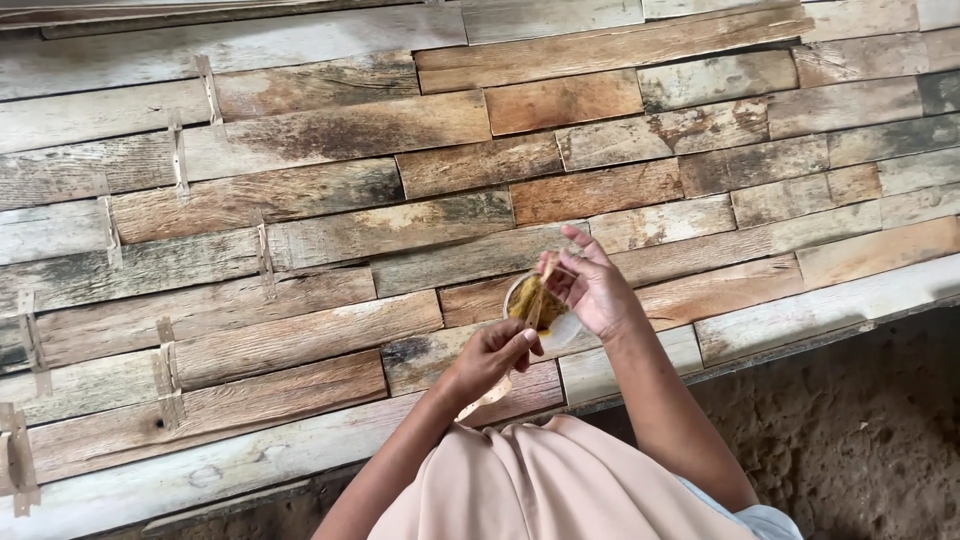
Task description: The person repeatedly applies adhesive from a small container to a perforated strip and presses the strip onto a wall of horizontal wooden planks. They work methodically across the surface, smoothing each strip into place. Two rocks are used as weights on the planks during the process.
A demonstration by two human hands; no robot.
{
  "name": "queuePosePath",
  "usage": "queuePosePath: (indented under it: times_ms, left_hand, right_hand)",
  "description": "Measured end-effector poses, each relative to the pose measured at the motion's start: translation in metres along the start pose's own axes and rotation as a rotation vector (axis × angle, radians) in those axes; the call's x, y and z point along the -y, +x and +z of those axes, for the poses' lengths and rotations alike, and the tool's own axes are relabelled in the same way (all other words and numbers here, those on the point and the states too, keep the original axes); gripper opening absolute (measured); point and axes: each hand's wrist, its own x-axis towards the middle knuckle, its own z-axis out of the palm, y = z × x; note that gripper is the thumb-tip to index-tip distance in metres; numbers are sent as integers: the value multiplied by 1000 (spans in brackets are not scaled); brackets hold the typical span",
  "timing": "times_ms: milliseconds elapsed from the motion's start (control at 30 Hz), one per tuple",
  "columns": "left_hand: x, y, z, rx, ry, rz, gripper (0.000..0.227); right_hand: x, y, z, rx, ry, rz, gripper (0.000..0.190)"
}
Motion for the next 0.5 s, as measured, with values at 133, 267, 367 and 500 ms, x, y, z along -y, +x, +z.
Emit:
queuePosePath:
  times_ms: [133, 267, 367, 500]
  left_hand:
    - [-24, -4, 4, 66, 93, 244, 26]
    - [-26, -10, 6, 139, -6, 161, 28]
    - [-24, -13, 10, 182, -46, 95, 27]
    - [-30, -14, 15, 240, -50, 135, 25]
  right_hand:
    - [-3, -7, 11, -78, -295, -75, 51]
    - [14, -7, 8, -13, 23, -180, 48]
    - [21, -22, 1, -92, -235, -243, 31]
    - [-2, -38, 6, 17, -576, 169, 57]
